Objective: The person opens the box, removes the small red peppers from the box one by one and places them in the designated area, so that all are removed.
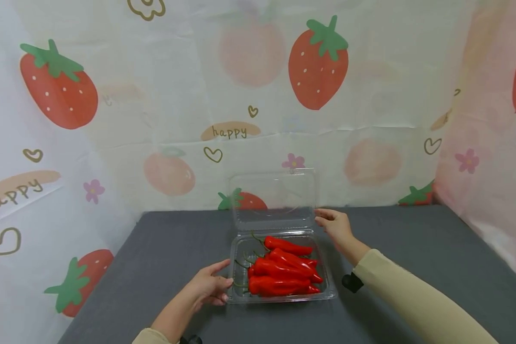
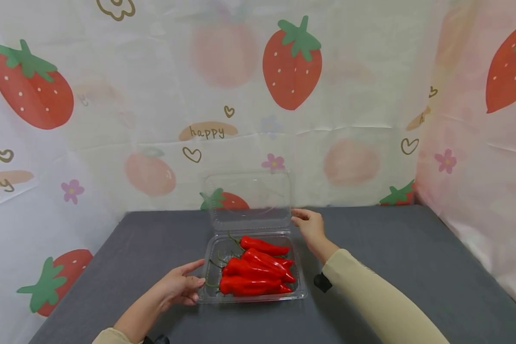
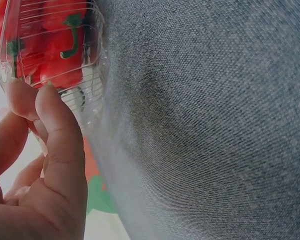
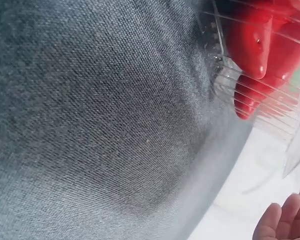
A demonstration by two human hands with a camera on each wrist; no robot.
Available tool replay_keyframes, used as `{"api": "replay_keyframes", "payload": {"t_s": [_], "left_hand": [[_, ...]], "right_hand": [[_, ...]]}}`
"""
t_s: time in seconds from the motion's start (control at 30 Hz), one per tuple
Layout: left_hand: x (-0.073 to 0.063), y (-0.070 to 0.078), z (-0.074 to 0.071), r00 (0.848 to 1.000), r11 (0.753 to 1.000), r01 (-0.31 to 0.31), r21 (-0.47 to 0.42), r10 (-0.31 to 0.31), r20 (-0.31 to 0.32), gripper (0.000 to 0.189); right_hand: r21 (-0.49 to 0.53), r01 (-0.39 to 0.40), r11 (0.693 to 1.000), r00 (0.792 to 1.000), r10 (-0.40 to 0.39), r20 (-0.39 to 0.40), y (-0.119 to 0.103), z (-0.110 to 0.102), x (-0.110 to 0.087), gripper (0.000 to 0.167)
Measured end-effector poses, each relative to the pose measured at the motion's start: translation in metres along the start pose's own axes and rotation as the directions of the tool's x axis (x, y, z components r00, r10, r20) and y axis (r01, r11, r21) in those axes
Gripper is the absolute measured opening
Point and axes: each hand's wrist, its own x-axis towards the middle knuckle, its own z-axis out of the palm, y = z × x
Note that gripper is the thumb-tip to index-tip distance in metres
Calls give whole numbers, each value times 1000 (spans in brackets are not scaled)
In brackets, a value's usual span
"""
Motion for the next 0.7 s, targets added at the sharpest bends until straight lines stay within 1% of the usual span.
{"api": "replay_keyframes", "payload": {"t_s": [0.3,0.7], "left_hand": [[-2,0,1,1000,1000,-8,8,8,-6,63],[-4,4,0,1000,1000,10,11,-10,-2,63]], "right_hand": [[-3,6,1000,1000,-6,-15,5,4,4,32],[-27,17,999,998,-19,-57,17,12,10,41]]}}
